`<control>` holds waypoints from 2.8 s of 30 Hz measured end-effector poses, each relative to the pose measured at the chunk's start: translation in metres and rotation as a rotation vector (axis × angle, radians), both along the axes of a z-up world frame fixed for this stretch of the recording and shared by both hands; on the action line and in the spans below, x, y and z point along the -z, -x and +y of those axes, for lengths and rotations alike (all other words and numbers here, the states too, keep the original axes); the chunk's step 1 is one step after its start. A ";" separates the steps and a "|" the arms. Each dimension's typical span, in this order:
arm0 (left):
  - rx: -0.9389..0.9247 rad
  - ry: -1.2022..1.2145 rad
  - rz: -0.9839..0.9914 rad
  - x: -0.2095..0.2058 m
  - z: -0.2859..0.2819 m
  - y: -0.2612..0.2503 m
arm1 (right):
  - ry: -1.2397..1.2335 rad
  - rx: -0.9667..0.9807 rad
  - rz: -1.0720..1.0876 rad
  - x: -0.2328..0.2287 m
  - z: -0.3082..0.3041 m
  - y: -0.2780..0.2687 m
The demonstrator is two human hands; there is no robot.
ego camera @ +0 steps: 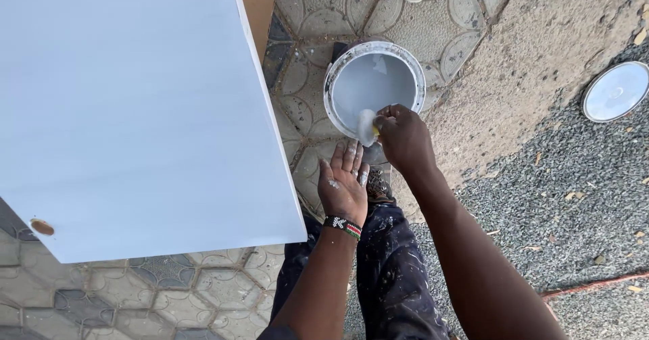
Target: Painting a white furniture panel using a sponge applicator and white paint
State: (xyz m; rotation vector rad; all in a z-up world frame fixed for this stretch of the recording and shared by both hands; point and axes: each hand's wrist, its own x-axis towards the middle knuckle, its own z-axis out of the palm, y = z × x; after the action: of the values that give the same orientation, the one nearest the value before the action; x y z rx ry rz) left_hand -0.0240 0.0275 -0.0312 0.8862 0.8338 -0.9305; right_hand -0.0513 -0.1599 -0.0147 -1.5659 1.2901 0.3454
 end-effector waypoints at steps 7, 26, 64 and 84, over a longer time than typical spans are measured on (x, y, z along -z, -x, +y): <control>0.451 -0.228 0.032 -0.056 0.006 0.024 | -0.081 -0.034 -0.255 0.002 -0.010 0.035; 0.688 -0.845 -1.109 -0.199 -0.060 -0.297 | -1.188 0.978 -1.069 -0.046 0.050 -0.093; 1.067 -1.375 -1.766 -0.146 -0.008 -0.337 | 0.371 -0.215 -0.792 -0.097 0.052 -0.085; 1.150 -1.408 -1.828 -0.146 -0.003 -0.335 | 0.009 -0.005 -0.641 -0.075 -0.058 -0.174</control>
State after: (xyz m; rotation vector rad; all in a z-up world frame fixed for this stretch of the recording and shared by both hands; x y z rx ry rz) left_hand 0.3113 0.0246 0.1152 2.8278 -1.0159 0.1365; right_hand 0.1230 -0.2181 0.0607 -1.5138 0.7850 -0.1587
